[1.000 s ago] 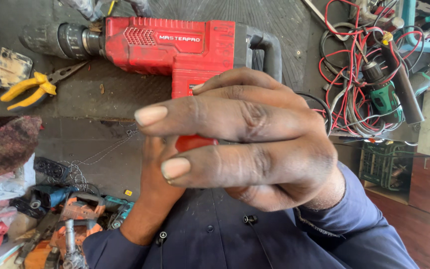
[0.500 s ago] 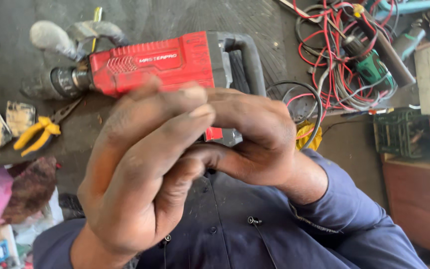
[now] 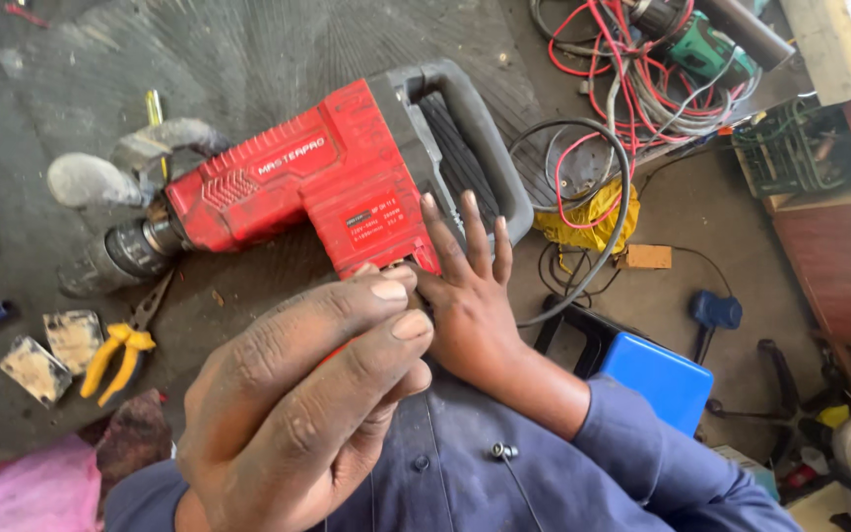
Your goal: The person repairs a red Masterpro power drill by opening the housing, using pliers and a screwdriver to adjust internal components, and then closing the housing. The person also briefly handles a small metal part and moves around the workshop.
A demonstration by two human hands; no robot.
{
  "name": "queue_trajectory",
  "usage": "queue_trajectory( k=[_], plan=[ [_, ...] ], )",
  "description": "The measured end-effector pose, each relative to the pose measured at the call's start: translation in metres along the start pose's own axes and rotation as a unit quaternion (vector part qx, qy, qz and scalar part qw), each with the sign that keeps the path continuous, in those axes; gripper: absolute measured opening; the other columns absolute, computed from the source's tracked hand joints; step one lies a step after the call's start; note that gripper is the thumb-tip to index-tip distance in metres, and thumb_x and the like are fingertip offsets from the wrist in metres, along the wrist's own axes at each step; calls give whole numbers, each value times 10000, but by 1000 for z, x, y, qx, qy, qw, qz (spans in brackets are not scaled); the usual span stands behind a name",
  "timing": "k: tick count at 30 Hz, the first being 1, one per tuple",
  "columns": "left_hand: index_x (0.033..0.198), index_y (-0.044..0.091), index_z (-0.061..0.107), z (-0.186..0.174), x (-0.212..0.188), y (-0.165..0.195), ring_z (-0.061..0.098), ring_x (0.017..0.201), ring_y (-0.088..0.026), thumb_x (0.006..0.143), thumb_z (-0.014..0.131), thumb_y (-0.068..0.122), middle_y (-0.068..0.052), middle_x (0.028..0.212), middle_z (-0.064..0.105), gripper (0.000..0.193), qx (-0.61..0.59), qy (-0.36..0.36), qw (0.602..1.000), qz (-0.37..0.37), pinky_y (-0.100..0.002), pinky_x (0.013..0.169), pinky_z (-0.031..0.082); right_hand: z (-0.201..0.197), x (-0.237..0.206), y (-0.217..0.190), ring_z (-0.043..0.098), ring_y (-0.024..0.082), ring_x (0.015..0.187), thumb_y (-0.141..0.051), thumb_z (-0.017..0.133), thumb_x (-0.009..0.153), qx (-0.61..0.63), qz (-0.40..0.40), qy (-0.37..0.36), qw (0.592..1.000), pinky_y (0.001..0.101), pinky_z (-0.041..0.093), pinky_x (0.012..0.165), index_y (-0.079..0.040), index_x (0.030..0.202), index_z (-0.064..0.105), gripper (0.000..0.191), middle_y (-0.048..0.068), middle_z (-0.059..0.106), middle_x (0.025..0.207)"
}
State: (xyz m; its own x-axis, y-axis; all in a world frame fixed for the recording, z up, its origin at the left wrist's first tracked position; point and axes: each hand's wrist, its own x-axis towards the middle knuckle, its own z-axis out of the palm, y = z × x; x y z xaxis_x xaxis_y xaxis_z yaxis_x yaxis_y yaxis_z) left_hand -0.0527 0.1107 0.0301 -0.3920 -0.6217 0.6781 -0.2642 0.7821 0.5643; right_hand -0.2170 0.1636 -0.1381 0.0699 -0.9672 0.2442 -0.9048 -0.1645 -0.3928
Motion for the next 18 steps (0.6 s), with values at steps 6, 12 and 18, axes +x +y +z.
queue_trajectory(
  k=[6,12,18],
  plan=[
    [1084,28,662,-15,0,-10,767,972,-290,864,834,20,-149,1048,683,279,-27,-29,999,13,-388,859,616,8,-1,-21,93,397,1598,-352,665,928,-22,57,13,998,620,37,1266,-221,1142,790,281,114,264,1707],
    [1063,57,657,-16,-5,-11,770,998,-285,834,829,-17,-136,1068,679,296,-54,-24,998,4,-393,887,608,-18,7,-24,381,404,1502,-171,812,827,102,52,111,987,598,242,1243,-155,1015,734,204,119,528,1517],
    [1054,61,640,-16,0,-2,769,985,-250,849,789,-84,-130,1083,660,293,-11,-37,997,-66,-341,874,600,-139,-35,-45,577,234,711,-90,602,986,503,-46,199,840,369,509,680,-66,886,535,123,90,619,866]
  ],
)
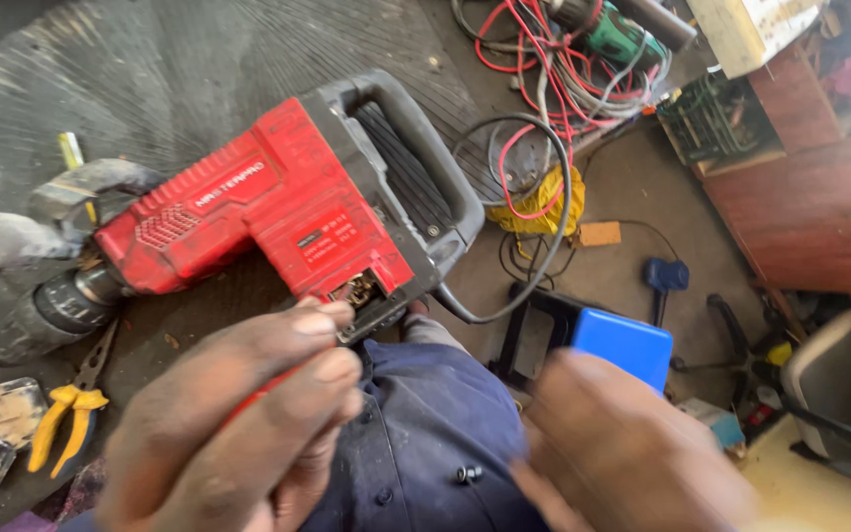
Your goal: The person repairs a red Masterpro power drill by opening the housing, using pliers and a screwdriver to adjust internal components, and then closing the housing. The person also briefly handles a small metal part and moves around the workshop.
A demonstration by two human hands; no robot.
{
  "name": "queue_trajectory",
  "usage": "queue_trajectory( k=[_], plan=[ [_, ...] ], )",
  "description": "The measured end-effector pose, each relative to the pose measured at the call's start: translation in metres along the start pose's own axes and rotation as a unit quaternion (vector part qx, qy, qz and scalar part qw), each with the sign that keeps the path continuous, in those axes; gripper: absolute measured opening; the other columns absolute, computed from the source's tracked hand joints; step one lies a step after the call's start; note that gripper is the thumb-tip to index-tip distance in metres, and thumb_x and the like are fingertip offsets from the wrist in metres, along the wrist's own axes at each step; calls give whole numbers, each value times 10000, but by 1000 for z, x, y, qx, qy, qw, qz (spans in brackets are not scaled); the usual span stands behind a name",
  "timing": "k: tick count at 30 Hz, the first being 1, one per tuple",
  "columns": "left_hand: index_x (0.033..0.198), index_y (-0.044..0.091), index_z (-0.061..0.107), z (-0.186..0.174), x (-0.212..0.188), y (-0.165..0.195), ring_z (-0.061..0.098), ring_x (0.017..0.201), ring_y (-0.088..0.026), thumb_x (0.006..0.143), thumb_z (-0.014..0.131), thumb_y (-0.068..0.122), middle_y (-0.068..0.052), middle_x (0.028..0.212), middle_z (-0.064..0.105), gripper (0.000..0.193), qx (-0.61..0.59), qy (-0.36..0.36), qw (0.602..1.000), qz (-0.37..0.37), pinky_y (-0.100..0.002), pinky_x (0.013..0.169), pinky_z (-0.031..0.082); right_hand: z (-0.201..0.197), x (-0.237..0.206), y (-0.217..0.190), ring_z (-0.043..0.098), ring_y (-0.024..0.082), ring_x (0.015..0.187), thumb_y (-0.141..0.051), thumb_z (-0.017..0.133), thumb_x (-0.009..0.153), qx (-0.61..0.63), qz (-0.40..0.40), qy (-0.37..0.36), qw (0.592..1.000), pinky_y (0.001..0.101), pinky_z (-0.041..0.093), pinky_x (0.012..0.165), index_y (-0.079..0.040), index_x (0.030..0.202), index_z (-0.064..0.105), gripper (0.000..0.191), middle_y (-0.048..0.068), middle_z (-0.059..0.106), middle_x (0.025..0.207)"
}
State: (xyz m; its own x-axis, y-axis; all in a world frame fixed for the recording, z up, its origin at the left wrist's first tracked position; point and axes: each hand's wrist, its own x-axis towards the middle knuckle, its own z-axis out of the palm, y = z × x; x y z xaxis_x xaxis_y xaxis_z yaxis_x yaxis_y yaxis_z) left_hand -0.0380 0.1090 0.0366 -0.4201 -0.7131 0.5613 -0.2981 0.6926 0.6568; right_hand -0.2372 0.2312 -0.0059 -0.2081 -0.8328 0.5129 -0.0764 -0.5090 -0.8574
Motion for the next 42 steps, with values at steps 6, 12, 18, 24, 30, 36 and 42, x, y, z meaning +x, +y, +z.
queue_trajectory(
  k=[6,12,18,24,30,36,42],
  plan=[
    [1109,85,619,10,-3,2,776,1043,-241,893,755,-3,-121,1128,659,271,21,0,999,-37,-341,922,596,-61,-12,40,542,306,619,-208,409,1074,537,-49,-206,816,382,477,523,137,946,465,372,224,483,806],
    [1116,88,632,5,8,-1,752,1043,-239,906,759,24,-115,1123,682,254,51,-21,998,4,-347,912,582,-71,-2,37,482,283,509,-105,455,1025,559,-25,-200,804,418,410,448,202,909,448,329,203,500,826],
    [1132,67,645,11,20,-2,754,1029,-239,897,753,68,-118,1106,692,259,33,2,999,16,-357,909,589,-63,18,1,484,248,489,-49,473,1000,433,-1,-86,897,381,443,452,134,805,508,270,248,544,914],
    [1110,54,674,12,22,-6,764,993,-236,908,762,73,-114,1065,716,221,35,41,998,45,-347,870,598,-54,42,-1,580,298,633,-28,505,999,396,-33,-115,910,418,538,541,113,770,516,269,257,547,946],
    [1118,42,675,7,25,-4,761,995,-243,899,765,94,-125,1076,717,243,21,23,998,46,-344,869,596,-33,67,-27,678,199,743,-168,734,924,-124,-140,-70,980,313,601,617,-99,782,589,215,47,701,804],
    [1151,26,673,-4,32,0,752,932,-269,916,774,103,-133,1088,709,266,35,15,997,72,-360,792,625,-24,65,41,698,212,768,-467,783,901,-120,-235,-218,940,366,517,621,-78,859,665,409,42,677,819],
    [1386,95,605,-34,34,9,740,1092,-231,1021,754,136,-60,1281,684,396,47,-30,996,66,-347,861,606,82,43,85,678,270,912,-414,752,922,-82,-150,-475,863,405,520,792,-111,979,688,316,79,688,961]
  ],
)
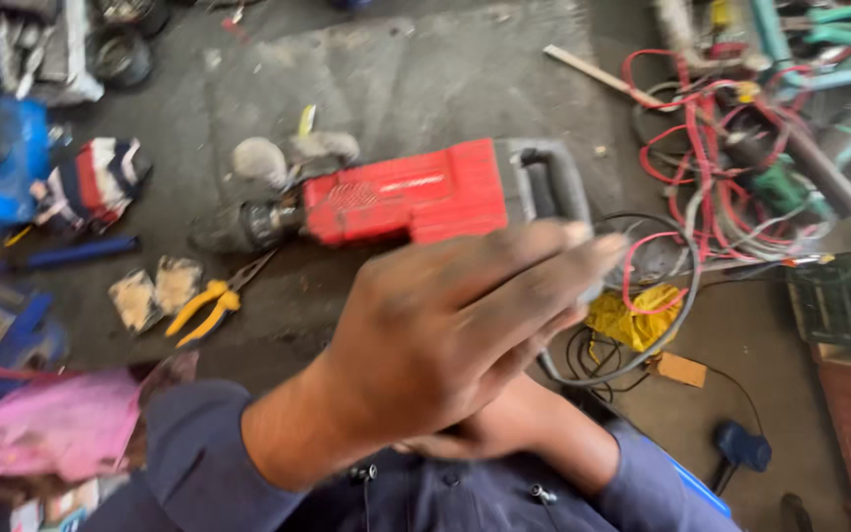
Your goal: The person repairs a red Masterpro power drill by opening the housing, using pliers and a screwdriver to adjust internal components, and then closing the housing. The person also briefly handles a small metal part and moves around the workshop.
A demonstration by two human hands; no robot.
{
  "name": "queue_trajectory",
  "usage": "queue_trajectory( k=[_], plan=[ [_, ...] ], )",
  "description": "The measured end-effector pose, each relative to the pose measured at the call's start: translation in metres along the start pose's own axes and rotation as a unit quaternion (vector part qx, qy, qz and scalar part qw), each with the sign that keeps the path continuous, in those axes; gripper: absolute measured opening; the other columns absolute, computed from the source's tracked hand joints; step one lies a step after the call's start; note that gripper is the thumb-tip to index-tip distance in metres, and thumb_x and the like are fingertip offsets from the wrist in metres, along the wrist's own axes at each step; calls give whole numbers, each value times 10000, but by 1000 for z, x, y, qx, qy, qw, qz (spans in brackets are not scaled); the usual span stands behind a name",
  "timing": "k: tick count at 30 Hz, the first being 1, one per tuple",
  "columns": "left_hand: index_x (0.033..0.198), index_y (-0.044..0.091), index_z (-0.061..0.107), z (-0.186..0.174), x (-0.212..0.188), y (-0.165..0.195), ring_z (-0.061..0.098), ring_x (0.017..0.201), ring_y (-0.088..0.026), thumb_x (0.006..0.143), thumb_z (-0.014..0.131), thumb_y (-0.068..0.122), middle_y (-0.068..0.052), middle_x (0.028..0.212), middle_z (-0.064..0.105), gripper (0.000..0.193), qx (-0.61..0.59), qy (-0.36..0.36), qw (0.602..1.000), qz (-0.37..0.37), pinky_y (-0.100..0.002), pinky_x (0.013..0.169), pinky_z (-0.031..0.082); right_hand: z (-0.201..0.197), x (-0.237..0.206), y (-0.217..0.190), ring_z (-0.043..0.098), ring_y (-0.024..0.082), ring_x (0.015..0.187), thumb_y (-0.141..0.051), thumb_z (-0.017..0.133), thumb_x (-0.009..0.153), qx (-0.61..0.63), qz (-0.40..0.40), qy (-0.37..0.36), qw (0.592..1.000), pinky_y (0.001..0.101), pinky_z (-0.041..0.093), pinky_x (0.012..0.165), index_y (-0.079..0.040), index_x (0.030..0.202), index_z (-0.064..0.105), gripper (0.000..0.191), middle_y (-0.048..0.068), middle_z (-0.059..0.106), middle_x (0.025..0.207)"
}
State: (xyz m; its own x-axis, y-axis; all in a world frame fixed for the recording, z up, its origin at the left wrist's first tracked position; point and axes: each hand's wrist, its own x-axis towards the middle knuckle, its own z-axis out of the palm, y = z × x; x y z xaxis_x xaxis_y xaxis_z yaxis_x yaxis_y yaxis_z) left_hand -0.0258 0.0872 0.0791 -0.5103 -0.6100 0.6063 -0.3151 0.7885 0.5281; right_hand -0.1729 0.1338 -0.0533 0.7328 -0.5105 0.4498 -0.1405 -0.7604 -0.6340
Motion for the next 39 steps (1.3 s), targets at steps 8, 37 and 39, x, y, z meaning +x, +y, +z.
queue_trajectory(
  k=[8,37,39],
  plan=[
    [1459,112,558,-43,13,-23,617,1296,-261,972,635,219,-12,1340,692,505,163,-147,974,56,-713,1168,174,82,61,14,662,286,991,-375,729,937,-57,-7,-113,992,408,524,838,-160,1076,647,269,97,653,1067],
    [1435,-26,612,-55,-1,-28,687,992,-261,1078,668,45,-127,1214,714,369,99,-200,965,139,-369,838,514,155,55,27,601,345,1275,-233,646,994,-159,-21,67,985,421,541,1003,-338,1425,497,467,163,527,1449],
    [1426,-30,615,-52,2,-23,685,1036,-283,1030,688,36,-136,1243,709,409,105,-195,963,153,-389,849,517,157,22,25,597,349,1294,-223,640,998,-171,-4,92,981,422,542,1014,-350,1449,487,492,168,518,1475]
  ],
)
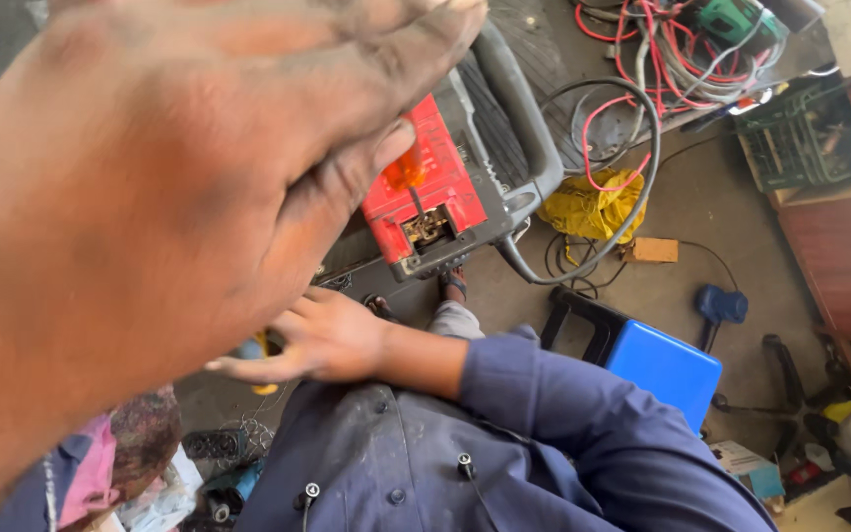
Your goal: The person repairs a red Masterpro power drill by opening the housing, using pliers and a screwdriver to adjust internal components, and then closing the housing. The person also briefly handles a small metal part and moves around the workshop.
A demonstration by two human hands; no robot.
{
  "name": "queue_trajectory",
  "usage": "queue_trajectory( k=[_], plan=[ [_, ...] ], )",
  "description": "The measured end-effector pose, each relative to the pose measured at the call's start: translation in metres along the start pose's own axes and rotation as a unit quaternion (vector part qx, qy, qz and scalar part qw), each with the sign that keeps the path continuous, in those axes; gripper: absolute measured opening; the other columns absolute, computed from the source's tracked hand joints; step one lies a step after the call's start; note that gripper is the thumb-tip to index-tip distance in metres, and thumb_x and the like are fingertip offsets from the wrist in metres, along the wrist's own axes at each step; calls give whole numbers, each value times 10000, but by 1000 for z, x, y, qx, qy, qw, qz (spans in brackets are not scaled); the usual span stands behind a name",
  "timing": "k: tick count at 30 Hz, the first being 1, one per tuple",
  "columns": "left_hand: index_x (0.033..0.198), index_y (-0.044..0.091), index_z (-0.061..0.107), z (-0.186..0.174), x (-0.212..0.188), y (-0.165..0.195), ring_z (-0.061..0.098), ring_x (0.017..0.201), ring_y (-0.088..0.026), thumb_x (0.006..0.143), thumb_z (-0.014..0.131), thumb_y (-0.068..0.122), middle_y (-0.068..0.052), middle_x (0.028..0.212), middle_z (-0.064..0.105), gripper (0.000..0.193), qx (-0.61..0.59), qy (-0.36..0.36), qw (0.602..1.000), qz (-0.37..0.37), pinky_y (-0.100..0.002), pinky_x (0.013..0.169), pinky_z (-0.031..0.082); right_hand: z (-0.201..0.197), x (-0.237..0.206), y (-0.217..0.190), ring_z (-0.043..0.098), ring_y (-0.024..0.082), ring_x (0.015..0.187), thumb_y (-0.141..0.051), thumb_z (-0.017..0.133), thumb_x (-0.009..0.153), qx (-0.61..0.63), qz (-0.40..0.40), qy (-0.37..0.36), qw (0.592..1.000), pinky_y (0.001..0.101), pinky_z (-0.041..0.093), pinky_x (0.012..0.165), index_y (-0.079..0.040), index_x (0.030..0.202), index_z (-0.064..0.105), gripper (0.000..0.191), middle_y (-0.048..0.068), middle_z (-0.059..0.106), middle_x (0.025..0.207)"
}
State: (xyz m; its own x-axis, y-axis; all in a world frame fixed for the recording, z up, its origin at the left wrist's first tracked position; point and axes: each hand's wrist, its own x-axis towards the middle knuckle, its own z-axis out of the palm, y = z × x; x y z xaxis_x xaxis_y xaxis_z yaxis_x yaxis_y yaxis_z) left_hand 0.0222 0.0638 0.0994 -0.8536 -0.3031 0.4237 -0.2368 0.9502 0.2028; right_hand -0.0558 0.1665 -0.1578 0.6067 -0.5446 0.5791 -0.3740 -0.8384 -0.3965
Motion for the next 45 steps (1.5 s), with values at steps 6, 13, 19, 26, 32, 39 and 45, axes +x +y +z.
queue_trajectory(
  k=[6,13,19,26,32,39,45],
  plan=[
    [1366,-15,627,5,9,10,632,1194,-352,880,689,8,-158,1297,680,490,-17,-26,999,-43,-461,960,443,-22,-53,-12,668,373,1199,-141,767,895,77,151,25,985,403,594,881,-104,1370,489,552,226,602,1371],
    [1342,42,650,8,9,10,612,1278,-335,964,691,64,-114,1353,663,381,-28,-1,998,-62,-567,1106,322,-93,-125,-75,661,306,1177,-144,874,807,253,370,331,830,476,594,979,-105,1241,465,598,135,606,1276],
    [1310,71,660,13,12,11,619,1283,-334,967,679,57,-101,1337,663,344,-63,10,993,-95,-670,1192,206,-131,-220,-92,673,337,1122,-383,663,949,510,414,655,374,503,537,904,-98,1157,617,355,162,681,1220],
    [1308,58,650,17,33,27,656,1242,-320,952,671,43,-110,1330,666,358,-65,38,988,-133,-680,1172,307,-140,-231,-67,684,314,940,-347,698,910,636,517,460,339,434,552,820,-26,803,652,341,160,691,1120],
    [1247,15,657,44,50,44,705,1172,-304,948,680,18,-141,1263,689,300,-89,105,973,-186,-488,1108,533,-173,-200,-9,645,288,888,-181,752,917,594,483,235,599,431,543,816,-67,838,624,189,163,627,1039],
    [1196,-37,715,82,40,50,750,1019,-253,965,729,21,-209,1175,701,239,-129,181,950,-218,-350,930,614,-193,-163,-8,611,355,984,-178,729,824,-12,511,-99,854,435,494,862,3,1019,689,269,185,598,1117],
    [1195,-52,728,80,41,52,753,1031,-265,934,726,-11,-210,1172,709,264,-96,179,954,-219,-464,1110,547,-203,-128,-11,545,389,1128,-145,721,733,-93,452,-123,879,474,434,965,13,1075,683,379,211,543,1272]
  ],
)
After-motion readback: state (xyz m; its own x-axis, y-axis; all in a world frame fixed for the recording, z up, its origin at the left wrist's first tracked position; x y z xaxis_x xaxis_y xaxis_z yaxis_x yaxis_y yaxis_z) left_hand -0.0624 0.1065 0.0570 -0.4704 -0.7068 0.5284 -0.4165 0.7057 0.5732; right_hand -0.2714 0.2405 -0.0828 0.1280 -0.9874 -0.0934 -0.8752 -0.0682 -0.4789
